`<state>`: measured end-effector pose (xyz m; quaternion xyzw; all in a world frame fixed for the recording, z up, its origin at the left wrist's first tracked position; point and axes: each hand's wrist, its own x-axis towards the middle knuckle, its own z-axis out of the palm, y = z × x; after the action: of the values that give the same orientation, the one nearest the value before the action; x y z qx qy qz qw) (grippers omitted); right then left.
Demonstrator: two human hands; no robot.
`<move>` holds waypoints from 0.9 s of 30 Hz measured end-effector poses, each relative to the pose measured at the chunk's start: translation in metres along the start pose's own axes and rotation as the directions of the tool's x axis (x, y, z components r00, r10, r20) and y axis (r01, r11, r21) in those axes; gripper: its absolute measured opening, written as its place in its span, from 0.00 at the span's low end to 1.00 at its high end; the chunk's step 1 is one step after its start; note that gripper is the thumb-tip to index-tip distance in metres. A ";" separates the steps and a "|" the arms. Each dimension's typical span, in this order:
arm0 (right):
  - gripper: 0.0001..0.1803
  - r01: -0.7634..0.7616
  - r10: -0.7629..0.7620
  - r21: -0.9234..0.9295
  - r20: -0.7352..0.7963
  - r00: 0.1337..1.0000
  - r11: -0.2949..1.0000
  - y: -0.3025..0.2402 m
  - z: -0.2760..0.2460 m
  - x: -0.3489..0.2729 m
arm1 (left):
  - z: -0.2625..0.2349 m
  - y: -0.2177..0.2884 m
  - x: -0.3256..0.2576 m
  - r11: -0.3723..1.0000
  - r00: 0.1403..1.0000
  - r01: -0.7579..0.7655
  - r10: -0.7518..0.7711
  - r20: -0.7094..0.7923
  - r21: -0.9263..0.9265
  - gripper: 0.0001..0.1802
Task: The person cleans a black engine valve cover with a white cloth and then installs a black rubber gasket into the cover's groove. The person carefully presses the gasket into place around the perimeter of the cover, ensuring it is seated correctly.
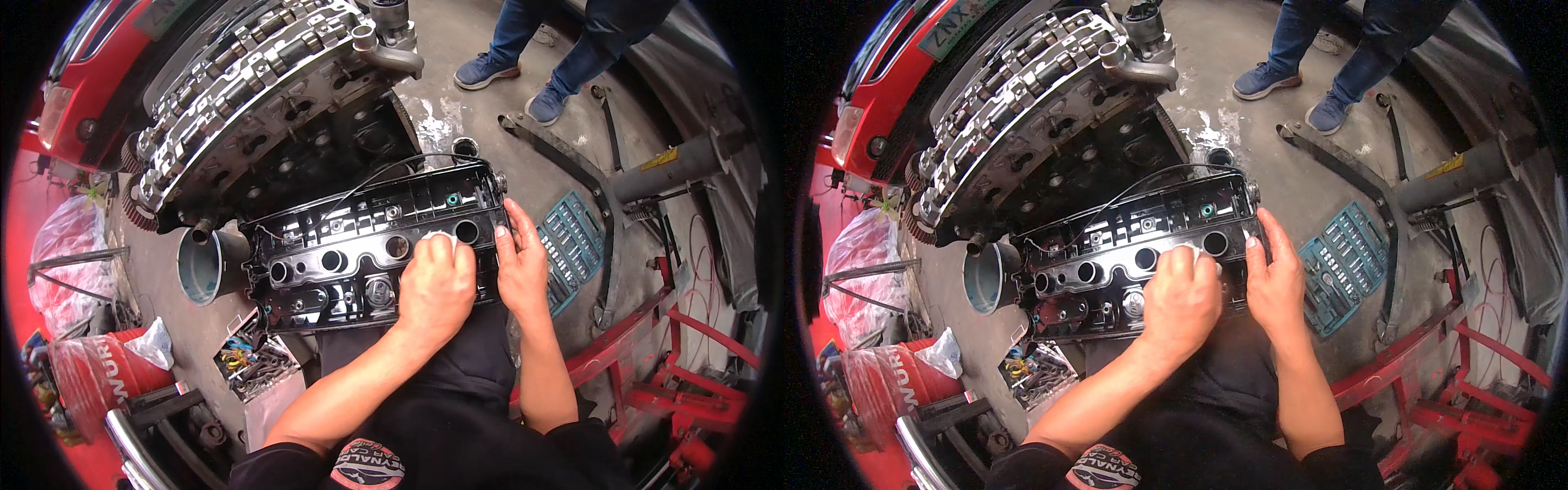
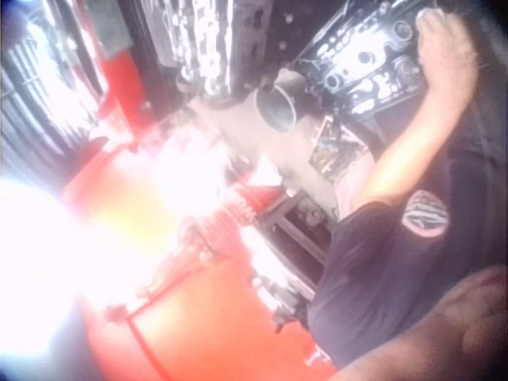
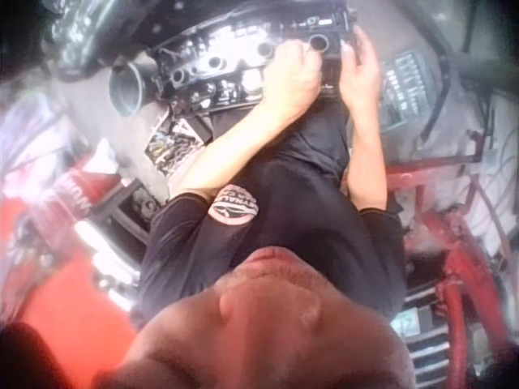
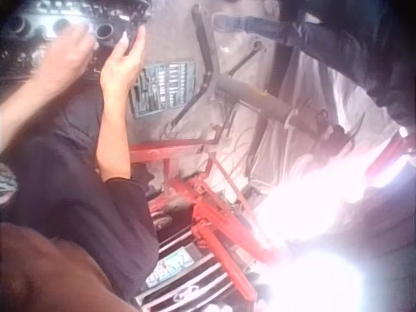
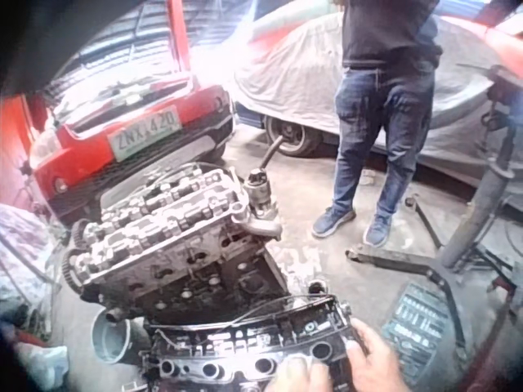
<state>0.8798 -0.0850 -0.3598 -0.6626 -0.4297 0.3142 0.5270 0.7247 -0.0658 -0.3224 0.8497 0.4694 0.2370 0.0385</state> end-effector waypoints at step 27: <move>0.24 0.102 -0.099 0.023 -0.118 0.988 0.995 -0.078 -0.064 -0.075 | -0.067 -0.016 -0.046 0.908 0.954 -0.244 0.288 0.084 -0.341 0.30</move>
<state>0.8845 -0.1738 -0.2716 -0.6497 -0.4263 0.2542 0.5758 0.6623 -0.1055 -0.2844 0.9014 0.2998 0.2576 0.1769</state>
